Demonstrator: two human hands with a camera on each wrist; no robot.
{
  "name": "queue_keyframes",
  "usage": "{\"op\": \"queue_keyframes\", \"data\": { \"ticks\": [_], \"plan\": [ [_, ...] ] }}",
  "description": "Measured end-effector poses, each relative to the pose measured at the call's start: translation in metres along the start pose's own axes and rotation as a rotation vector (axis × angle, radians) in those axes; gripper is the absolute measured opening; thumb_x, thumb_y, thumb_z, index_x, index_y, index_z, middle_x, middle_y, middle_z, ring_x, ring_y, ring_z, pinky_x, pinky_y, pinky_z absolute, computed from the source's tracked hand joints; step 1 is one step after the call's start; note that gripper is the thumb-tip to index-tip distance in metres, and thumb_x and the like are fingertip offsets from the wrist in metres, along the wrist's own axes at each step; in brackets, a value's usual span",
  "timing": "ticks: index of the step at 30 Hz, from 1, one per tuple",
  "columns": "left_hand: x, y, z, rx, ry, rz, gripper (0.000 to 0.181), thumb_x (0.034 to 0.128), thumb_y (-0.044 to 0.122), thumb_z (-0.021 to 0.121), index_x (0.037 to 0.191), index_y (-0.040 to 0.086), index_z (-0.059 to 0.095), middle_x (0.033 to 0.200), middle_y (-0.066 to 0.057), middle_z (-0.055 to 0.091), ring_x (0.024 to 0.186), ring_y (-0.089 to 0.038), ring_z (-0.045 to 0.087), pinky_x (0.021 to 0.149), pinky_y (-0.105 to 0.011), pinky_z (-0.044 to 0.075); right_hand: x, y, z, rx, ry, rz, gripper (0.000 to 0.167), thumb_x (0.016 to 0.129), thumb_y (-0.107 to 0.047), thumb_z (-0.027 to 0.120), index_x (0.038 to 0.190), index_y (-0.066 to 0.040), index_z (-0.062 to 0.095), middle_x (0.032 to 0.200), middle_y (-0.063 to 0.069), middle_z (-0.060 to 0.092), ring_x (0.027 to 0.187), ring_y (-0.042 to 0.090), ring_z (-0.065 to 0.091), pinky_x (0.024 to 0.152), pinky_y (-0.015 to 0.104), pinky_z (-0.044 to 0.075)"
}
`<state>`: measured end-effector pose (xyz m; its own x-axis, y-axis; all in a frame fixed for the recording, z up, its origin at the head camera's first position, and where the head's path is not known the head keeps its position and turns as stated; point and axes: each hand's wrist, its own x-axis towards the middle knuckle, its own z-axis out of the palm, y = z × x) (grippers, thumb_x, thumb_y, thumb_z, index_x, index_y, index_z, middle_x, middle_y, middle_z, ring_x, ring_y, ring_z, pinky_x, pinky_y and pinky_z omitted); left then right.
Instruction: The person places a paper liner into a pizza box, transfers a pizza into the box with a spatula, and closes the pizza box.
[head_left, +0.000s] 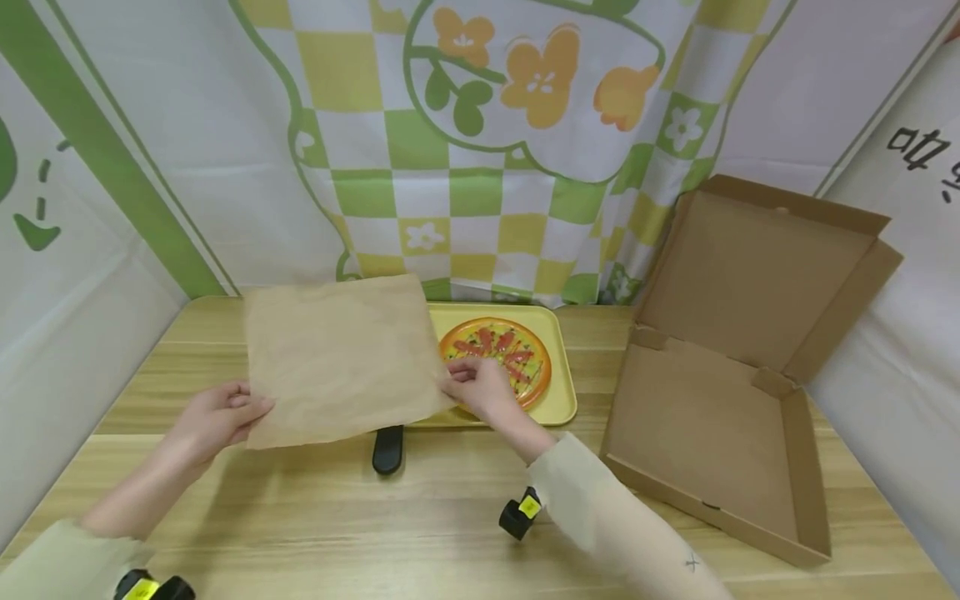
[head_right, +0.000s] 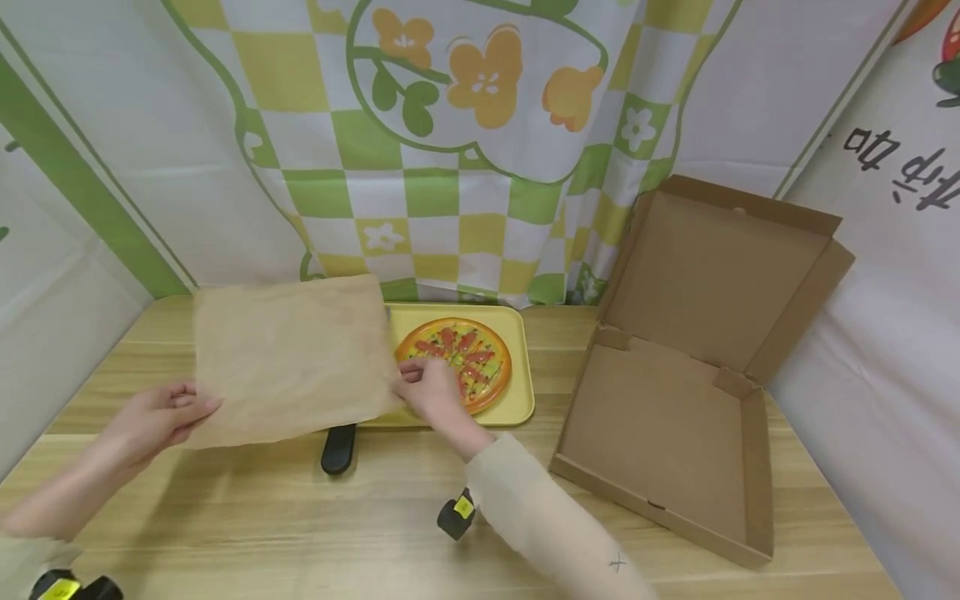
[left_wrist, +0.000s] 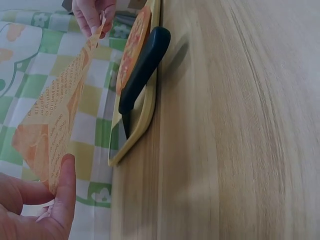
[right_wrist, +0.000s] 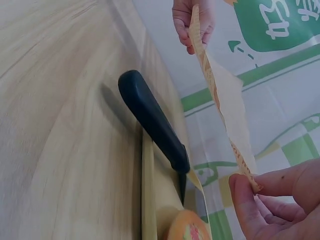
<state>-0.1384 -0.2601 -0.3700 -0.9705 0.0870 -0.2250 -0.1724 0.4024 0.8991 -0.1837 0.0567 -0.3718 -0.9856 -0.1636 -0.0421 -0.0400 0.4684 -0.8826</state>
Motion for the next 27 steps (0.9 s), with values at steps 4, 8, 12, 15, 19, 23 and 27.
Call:
{"op": "queue_keyframes", "data": {
  "ticks": [4,8,12,15,19,23,27],
  "plan": [
    [0.003,0.006,0.006,-0.015,-0.019,0.028,0.029,0.0945,0.009,0.047,0.109,-0.012,0.035,0.069,0.011,0.046,0.059,0.001,0.04,0.051,-0.017,0.039,-0.002,0.004,-0.01,-0.002,-0.003,0.01,0.024,0.081,-0.01,0.068,0.1,0.004,0.065,0.088,0.014,0.066,0.079,0.02,0.062,0.061,0.023,0.05],
    [0.007,0.012,0.013,-0.051,-0.043,0.041,0.02,0.0944,0.007,0.046,0.103,-0.009,0.038,0.066,0.01,0.044,0.057,0.0,0.04,0.051,-0.017,0.039,-0.004,0.008,-0.019,0.003,-0.003,0.03,0.022,0.081,-0.01,0.068,0.098,0.005,0.065,0.086,0.013,0.066,0.074,0.016,0.061,0.059,0.022,0.049],
    [0.01,0.018,0.019,-0.063,-0.055,0.055,0.02,0.0941,0.007,0.047,0.102,-0.009,0.039,0.065,0.008,0.037,0.054,0.0,0.036,0.049,-0.017,0.037,-0.007,0.014,-0.027,0.015,0.008,0.045,0.021,0.081,-0.009,0.067,0.097,0.005,0.065,0.084,0.013,0.066,0.071,0.014,0.061,0.058,0.022,0.049],
    [0.012,0.022,0.024,-0.063,-0.06,0.059,0.024,0.0939,0.008,0.047,0.106,-0.011,0.037,0.064,0.008,0.034,0.053,0.0,0.032,0.048,-0.016,0.033,-0.009,0.017,-0.033,0.012,0.022,0.053,0.022,0.082,-0.01,0.067,0.098,0.005,0.065,0.085,0.012,0.066,0.072,0.014,0.06,0.058,0.021,0.048],
    [0.015,0.027,0.032,-0.082,-0.084,0.053,0.028,0.0938,0.006,0.046,0.111,-0.014,0.035,0.065,0.008,0.041,0.055,0.0,0.037,0.05,-0.016,0.038,-0.013,0.021,-0.041,0.015,0.044,0.063,0.023,0.081,-0.01,0.067,0.099,0.005,0.065,0.086,0.014,0.067,0.073,0.013,0.06,0.057,0.02,0.047],
    [0.019,0.031,0.04,-0.114,-0.107,0.05,0.029,0.0934,0.004,0.046,0.112,-0.015,0.035,0.068,0.007,0.048,0.061,0.0,0.046,0.056,-0.016,0.045,-0.017,0.025,-0.05,0.064,0.055,0.061,0.023,0.082,-0.006,0.066,0.1,0.009,0.064,0.088,0.018,0.066,0.072,0.013,0.061,0.058,0.022,0.05],
    [0.022,0.035,0.047,-0.116,-0.122,0.061,0.025,0.0933,0.004,0.047,0.109,-0.013,0.038,0.07,0.007,0.05,0.063,-0.001,0.048,0.057,-0.017,0.046,-0.021,0.028,-0.06,0.107,0.032,0.07,0.026,0.083,-0.004,0.063,0.104,0.011,0.061,0.093,0.022,0.065,0.071,0.012,0.061,0.061,0.026,0.052]
  ]
}}
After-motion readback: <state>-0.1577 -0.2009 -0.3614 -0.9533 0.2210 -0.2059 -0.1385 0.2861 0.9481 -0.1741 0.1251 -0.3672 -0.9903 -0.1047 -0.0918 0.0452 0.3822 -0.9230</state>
